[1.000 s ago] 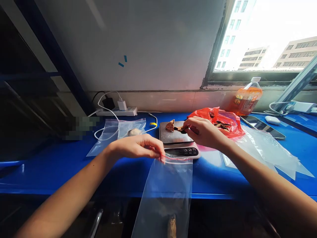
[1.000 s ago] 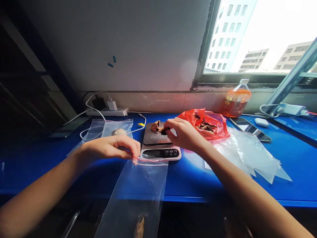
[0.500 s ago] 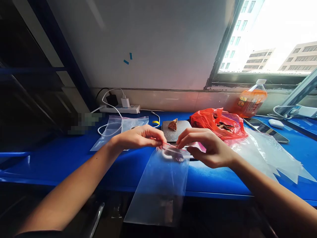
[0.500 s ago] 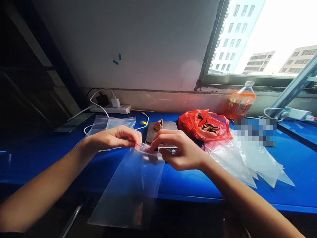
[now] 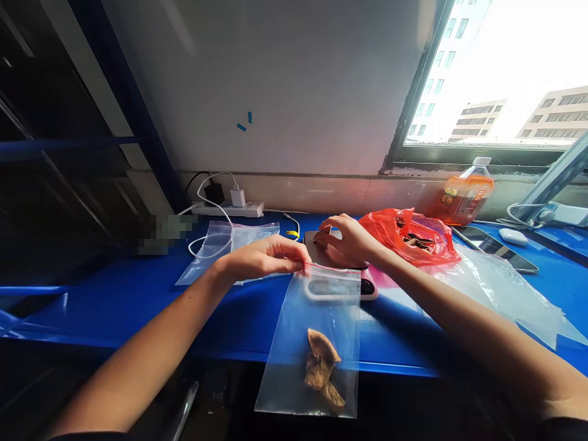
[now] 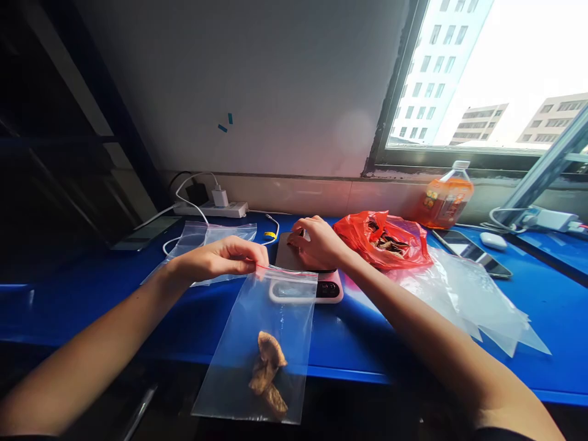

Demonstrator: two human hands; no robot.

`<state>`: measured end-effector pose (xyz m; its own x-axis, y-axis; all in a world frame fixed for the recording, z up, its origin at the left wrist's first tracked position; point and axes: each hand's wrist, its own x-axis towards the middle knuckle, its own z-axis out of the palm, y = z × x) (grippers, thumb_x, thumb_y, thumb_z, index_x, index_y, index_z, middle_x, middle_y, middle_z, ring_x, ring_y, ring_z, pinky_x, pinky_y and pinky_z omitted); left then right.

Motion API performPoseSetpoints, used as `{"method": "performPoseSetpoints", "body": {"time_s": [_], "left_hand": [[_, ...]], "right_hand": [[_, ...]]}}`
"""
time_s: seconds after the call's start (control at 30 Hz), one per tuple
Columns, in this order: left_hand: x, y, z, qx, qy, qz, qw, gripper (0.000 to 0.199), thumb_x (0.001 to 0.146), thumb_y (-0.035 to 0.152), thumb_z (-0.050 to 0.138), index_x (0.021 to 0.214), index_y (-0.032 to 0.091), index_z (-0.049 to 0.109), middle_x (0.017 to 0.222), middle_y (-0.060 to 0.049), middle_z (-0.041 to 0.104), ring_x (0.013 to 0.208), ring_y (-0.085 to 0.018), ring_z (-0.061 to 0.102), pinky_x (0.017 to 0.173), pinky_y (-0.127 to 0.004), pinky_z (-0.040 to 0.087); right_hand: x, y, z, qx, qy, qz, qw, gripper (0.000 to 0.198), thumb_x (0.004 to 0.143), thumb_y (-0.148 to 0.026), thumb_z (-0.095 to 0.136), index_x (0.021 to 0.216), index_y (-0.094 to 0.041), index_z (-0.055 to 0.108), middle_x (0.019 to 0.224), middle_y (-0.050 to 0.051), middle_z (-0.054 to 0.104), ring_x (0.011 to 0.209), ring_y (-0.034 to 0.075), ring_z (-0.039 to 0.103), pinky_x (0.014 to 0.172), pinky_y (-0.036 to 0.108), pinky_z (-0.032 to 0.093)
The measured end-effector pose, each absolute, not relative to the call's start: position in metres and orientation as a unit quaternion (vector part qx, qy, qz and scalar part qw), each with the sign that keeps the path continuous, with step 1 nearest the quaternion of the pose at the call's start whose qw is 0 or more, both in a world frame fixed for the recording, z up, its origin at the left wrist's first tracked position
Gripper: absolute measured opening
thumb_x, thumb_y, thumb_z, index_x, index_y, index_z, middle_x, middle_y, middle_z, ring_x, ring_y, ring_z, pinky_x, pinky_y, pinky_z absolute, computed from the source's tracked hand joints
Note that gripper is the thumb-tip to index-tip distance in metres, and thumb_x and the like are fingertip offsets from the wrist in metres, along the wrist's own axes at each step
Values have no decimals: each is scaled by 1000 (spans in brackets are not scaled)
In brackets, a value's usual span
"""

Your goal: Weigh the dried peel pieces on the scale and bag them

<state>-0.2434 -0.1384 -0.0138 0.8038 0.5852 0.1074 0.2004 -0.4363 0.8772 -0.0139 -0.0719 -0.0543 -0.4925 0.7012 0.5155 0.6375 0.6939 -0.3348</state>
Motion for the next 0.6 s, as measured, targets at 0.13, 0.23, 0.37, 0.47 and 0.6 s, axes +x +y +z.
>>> {"method": "performPoseSetpoints", "body": {"time_s": [0.13, 0.23, 0.37, 0.47, 0.6], "left_hand": [[-244, -135, -15, 800, 274, 217, 488, 14, 85, 25, 62, 79, 14, 67, 77, -3, 61, 74, -13, 55, 70, -23, 44], [-244, -131, -20, 782, 296, 247, 489, 16, 84, 28, 63, 77, 14, 67, 76, -2, 59, 72, -12, 53, 69, -23, 43], [-242, -125, -29, 760, 319, 279, 493, 17, 82, 30, 65, 79, 14, 66, 75, -2, 57, 69, -11, 51, 66, -23, 42], [-241, -123, -33, 742, 334, 303, 496, 15, 82, 30, 65, 83, 15, 66, 73, 0, 57, 69, -11, 52, 66, -22, 42], [-241, -125, -30, 725, 339, 340, 493, 14, 80, 30, 65, 84, 16, 67, 99, -4, 63, 81, -13, 57, 71, -23, 45]], "right_hand": [[-6, -99, -41, -348, -844, 156, 378, 15, 84, -34, 64, 89, -20, 66, 91, 4, 70, 81, 18, 64, 72, 32, 51], [5, -125, -33, -301, -845, 196, 397, 20, 83, -36, 66, 92, -18, 66, 89, 3, 71, 78, 15, 64, 74, 30, 51], [7, -144, -35, -240, -854, 256, 385, 17, 85, -33, 62, 93, -19, 67, 97, 5, 72, 88, 16, 66, 82, 32, 51], [1, -150, -37, -225, -822, 334, 402, 21, 89, -35, 57, 94, -17, 68, 105, 7, 70, 99, 18, 65, 86, 32, 51], [-3, -151, -37, -266, -809, 284, 440, 27, 89, -39, 57, 100, -17, 67, 106, 8, 67, 98, 18, 63, 83, 31, 51]]}}
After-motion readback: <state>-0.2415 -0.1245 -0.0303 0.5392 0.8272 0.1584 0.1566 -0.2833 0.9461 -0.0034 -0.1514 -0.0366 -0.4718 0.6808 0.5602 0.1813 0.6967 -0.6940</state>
